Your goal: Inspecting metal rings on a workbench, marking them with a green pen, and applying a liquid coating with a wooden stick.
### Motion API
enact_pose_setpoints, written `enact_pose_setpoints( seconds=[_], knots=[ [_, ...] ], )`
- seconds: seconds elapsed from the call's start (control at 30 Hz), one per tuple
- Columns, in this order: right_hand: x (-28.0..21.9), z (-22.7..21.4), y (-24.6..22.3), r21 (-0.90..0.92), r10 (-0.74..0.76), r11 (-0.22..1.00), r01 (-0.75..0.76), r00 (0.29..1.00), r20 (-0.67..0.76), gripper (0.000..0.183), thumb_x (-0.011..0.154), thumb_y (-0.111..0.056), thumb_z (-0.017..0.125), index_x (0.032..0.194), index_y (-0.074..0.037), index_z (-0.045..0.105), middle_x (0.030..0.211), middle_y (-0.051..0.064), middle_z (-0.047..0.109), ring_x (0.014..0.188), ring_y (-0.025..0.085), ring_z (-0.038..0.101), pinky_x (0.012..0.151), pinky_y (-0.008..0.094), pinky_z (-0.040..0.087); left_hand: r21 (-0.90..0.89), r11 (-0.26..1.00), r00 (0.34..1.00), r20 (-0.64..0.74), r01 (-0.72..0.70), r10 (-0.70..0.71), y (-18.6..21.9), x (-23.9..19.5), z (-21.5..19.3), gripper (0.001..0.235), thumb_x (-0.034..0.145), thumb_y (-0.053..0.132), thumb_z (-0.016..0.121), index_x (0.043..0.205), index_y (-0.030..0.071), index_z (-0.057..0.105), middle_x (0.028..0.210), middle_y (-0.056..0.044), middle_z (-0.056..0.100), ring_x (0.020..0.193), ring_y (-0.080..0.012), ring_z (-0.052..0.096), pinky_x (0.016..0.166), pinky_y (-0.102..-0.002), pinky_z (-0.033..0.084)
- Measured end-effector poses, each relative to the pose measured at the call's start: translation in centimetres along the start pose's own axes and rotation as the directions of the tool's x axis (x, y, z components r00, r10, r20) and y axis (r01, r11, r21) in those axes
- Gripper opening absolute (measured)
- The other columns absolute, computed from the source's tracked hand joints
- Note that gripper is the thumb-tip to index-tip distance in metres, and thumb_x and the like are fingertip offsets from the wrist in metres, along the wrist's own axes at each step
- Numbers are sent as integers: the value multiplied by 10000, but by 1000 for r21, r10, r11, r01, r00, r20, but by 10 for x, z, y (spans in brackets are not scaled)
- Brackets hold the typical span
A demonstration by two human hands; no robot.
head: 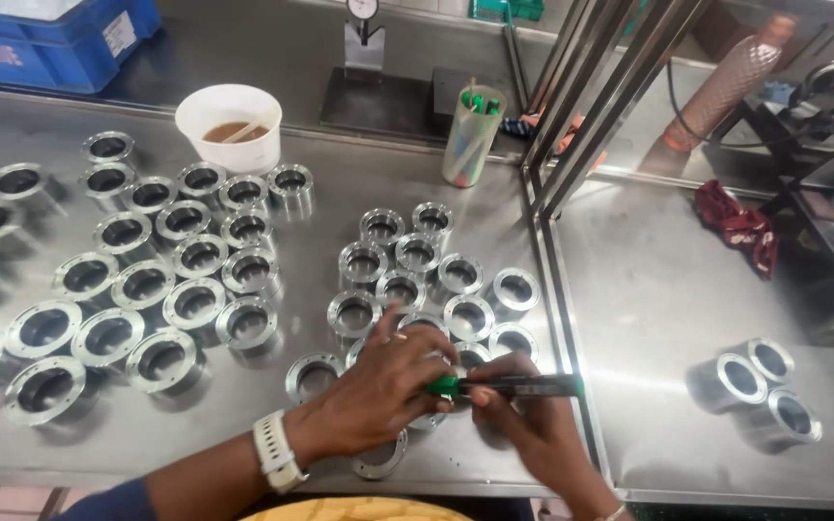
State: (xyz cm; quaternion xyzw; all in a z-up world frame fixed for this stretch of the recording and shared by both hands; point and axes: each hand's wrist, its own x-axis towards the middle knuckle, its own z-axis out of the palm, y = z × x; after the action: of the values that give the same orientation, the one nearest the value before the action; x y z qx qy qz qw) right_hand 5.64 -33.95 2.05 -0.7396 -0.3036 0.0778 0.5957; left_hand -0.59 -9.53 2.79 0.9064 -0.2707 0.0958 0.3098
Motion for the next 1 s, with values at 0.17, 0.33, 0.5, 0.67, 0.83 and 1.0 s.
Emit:
enact_pose_setpoints(
  seconds=[0.17,0.33,0.5,0.67,0.83,1.0],
  knots=[
    [63,-81,30,-654,-84,750,-94,968,-236,340,953,-115,695,1282,-174,632,1056,47,724,931,221,649,761,365,520,185,978,945,-325,96,-31,-22,-28,-32,810,926,599,542,1550,111,374,1621,-207,222,1491,-389,217,1145,-653,-58],
    [84,-144,90,-909,-58,415,-37,996,-67,543,830,-22,645,1326,-239,594,1246,86,659,1116,326,631,868,426,526,174,921,866,-435,350,-247,-37,-99,-35,644,962,476,565,1522,207,394,1654,-105,227,1534,-293,229,1195,-625,-20],
    [106,-161,104,-951,92,308,-6,995,24,762,754,107,513,1384,-319,569,1299,64,657,1140,296,645,912,405,559,249,814,799,-474,525,-370,-52,-171,-12,628,903,455,581,1477,238,445,1622,-96,278,1477,-253,287,1181,-618,-22],
    [170,-147,86,-926,85,287,-246,969,-231,284,1006,-144,589,1234,-239,730,1090,79,777,985,311,719,816,431,567,289,751,729,-588,594,-351,-60,-195,-5,578,922,485,505,1434,216,505,1585,-113,339,1487,-278,294,1212,-598,-24],
    [250,-61,70,-739,-120,672,51,992,-41,183,942,-216,721,1097,-119,730,978,96,783,838,239,756,752,368,588,273,747,677,-670,606,-304,-79,-198,4,575,914,517,539,1401,210,539,1566,-105,398,1472,-262,340,1232,-566,11],
    [330,115,14,-494,-329,785,374,927,179,250,943,-255,737,1142,-105,711,989,79,767,821,194,751,720,342,598,227,712,619,-701,665,-355,-74,-193,0,585,886,502,607,1385,197,591,1545,-96,460,1455,-261,397,1226,-574,27]
  ],
)
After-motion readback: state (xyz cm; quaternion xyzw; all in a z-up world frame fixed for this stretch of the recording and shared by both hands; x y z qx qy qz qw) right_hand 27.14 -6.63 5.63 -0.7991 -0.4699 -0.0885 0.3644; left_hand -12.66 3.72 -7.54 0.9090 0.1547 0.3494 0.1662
